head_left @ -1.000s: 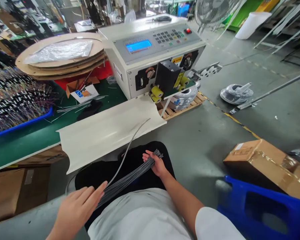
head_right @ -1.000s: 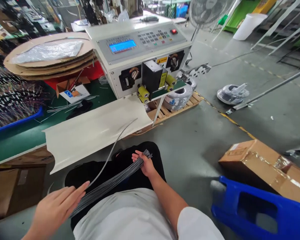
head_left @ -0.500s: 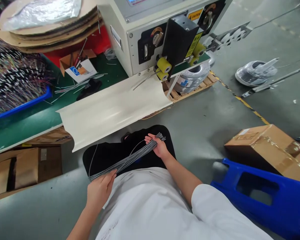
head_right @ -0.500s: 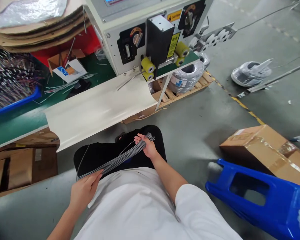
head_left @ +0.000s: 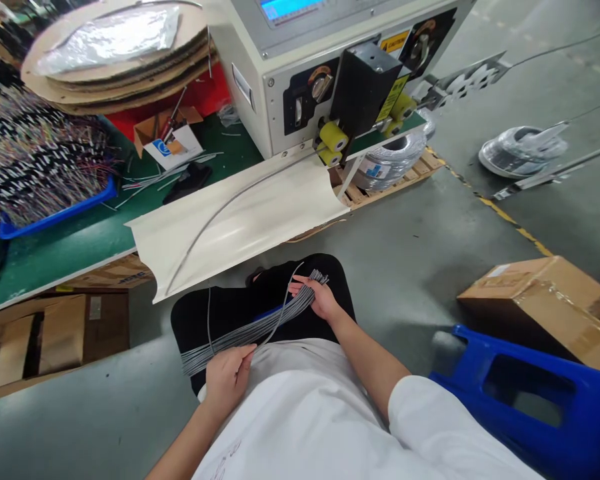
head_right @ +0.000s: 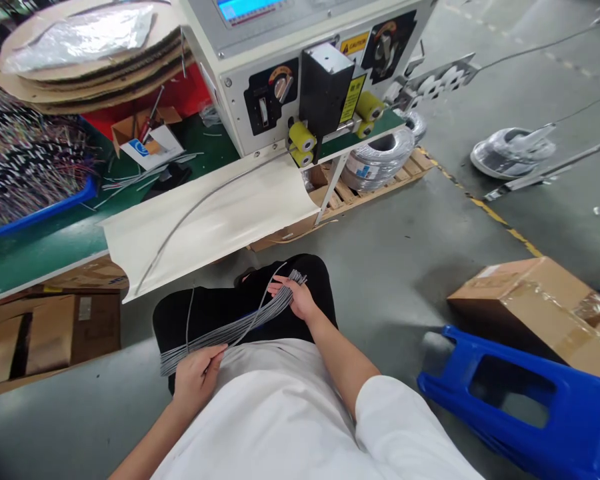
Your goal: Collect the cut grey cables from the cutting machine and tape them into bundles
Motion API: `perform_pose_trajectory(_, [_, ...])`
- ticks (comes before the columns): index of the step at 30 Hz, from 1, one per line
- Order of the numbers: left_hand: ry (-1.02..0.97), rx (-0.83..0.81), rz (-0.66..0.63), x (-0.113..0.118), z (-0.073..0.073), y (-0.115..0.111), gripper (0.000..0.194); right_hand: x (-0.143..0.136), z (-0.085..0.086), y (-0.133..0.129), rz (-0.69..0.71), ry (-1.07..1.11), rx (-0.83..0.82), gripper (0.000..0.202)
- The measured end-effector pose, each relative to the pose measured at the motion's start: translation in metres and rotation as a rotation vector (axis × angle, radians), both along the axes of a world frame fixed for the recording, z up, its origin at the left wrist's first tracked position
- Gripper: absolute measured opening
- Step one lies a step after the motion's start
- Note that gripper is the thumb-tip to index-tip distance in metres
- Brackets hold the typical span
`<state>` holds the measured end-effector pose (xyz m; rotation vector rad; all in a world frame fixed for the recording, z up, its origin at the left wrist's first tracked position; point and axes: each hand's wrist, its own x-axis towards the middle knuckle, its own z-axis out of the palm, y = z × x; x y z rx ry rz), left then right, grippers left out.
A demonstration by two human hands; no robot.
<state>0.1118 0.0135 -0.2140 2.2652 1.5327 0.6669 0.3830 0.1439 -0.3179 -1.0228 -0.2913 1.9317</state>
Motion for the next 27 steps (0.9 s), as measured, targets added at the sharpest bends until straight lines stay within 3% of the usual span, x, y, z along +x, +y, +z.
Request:
perform_pose_trajectory(8, [0.110,-0.168,-0.126,-0.022,-0.007,-0.011,0.023,-0.004,0.001,0.004,-0.108,0.056,-0.003,0.035])
perform_pose_trajectory(14, [0.252,-0.317,-0.137,-0.031,-0.005,-0.010,0.028,-0.007,-0.001,0.002,-0.200,0.082,0.005,0.025])
perform_pose_trajectory(18, [0.473,-0.426,0.006,-0.054,-0.001,-0.004,0.033,-0.009,0.002,0.002,-0.239,0.165,0.033,0.021])
perform_pose_trajectory(23, [0.646,-0.676,0.262,-0.108,0.003,-0.001,0.039,-0.010,0.005,0.001,-0.282,0.130,0.037,0.025])
perform_pose_trajectory(27, [0.660,-0.865,0.340,-0.149,-0.010,-0.011,0.048,-0.008,0.006,0.001,-0.289,0.085,0.006,0.034])
